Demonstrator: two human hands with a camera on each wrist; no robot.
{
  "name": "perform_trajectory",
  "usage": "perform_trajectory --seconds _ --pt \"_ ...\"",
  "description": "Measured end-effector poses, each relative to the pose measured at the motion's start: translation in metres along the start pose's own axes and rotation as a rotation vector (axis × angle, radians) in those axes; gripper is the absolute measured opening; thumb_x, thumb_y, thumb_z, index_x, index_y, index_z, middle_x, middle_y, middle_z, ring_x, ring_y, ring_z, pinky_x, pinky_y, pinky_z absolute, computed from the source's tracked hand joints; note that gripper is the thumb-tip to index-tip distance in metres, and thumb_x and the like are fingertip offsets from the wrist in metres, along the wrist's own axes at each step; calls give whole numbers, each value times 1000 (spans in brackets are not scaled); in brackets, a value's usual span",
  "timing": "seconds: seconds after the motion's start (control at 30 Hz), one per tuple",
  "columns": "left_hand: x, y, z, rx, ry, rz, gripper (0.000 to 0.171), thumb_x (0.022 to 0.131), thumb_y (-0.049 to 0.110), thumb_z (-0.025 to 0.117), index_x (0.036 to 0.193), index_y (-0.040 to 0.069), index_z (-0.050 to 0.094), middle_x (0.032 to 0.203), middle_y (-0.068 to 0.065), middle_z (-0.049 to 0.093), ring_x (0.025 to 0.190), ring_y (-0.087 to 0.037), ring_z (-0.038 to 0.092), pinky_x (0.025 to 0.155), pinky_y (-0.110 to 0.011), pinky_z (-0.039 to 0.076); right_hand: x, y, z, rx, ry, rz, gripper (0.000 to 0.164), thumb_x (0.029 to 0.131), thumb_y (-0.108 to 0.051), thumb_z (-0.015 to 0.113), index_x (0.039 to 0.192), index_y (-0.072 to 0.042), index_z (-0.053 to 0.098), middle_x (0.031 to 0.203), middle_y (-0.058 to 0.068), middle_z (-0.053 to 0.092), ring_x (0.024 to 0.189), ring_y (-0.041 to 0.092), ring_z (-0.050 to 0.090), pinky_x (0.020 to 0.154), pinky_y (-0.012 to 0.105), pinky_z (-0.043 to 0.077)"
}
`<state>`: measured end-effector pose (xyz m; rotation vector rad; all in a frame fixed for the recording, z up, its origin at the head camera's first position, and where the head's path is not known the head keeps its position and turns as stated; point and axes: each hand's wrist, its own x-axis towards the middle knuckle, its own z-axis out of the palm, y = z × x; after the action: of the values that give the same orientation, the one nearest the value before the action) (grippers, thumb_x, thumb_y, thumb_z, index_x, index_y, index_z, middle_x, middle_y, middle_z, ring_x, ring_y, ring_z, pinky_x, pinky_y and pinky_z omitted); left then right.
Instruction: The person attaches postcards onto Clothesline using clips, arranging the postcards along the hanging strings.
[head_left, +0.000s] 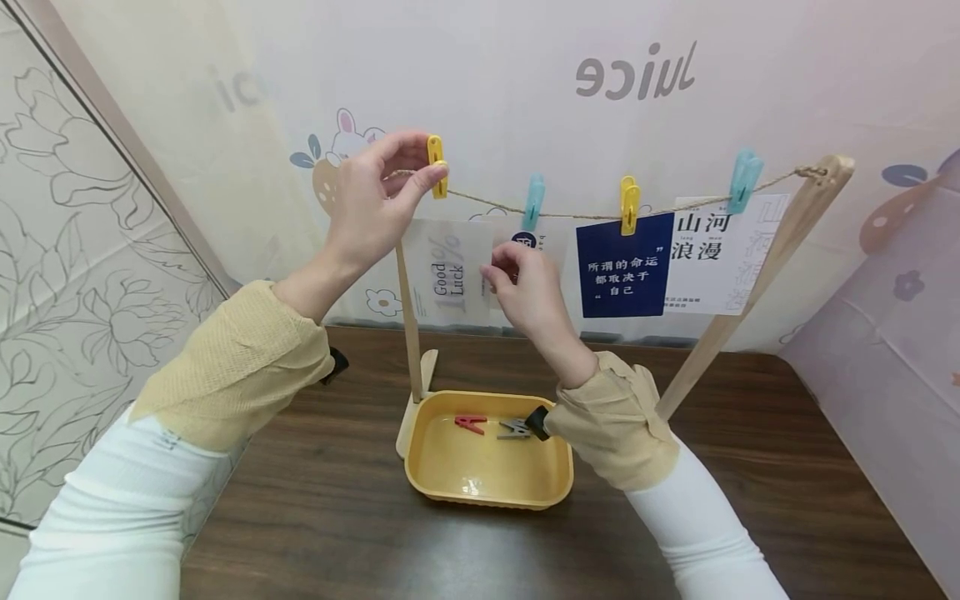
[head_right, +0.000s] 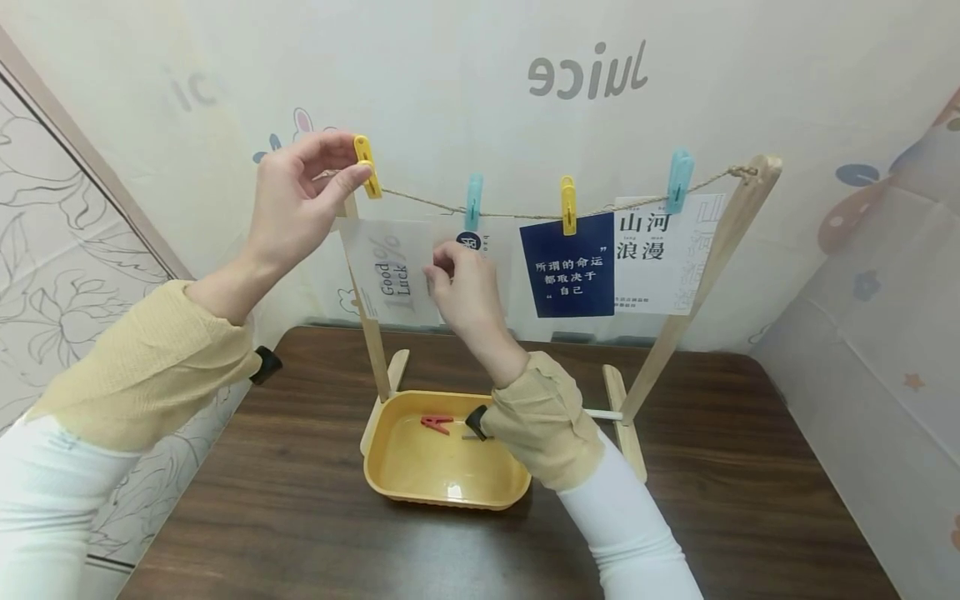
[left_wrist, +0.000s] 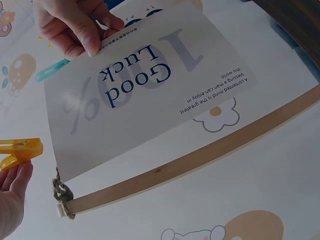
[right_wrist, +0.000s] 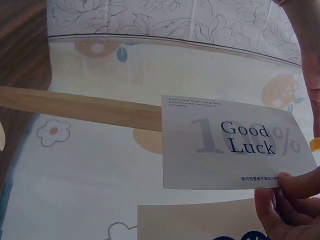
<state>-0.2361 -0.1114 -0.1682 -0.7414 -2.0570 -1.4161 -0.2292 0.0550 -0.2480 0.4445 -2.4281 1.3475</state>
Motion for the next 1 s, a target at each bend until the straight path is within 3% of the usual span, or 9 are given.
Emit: perform_trajectory --seconds 0.43,0.63,1.0 --pt "14 -1 -2 57 -15 -9 25 84 7 60 105 -6 57 92 -11 59 84 -13 58 79 -22 46 13 -4 2 21 26 11 6 84 -3 59 80 2 60 72 10 58 64 16 54 54 23 42" --pt "19 -5 -2 84 -42 40 22 84 4 58 102 -8 56 91 -13 59 83 -13 57 79 -20 46 16 -6 1 30 24 32 6 84 -2 59 82 3 61 75 10 59 64 17 55 55 23 44" --pt "21 -12 -2 262 -36 145 18 84 9 59 96 -5 60 87 -11 62 77 -11 57 74 -17 46 20 -5 2 29 10 65 7 84 -3 58 85 3 61 79 11 61 67 17 57 60 24 48"
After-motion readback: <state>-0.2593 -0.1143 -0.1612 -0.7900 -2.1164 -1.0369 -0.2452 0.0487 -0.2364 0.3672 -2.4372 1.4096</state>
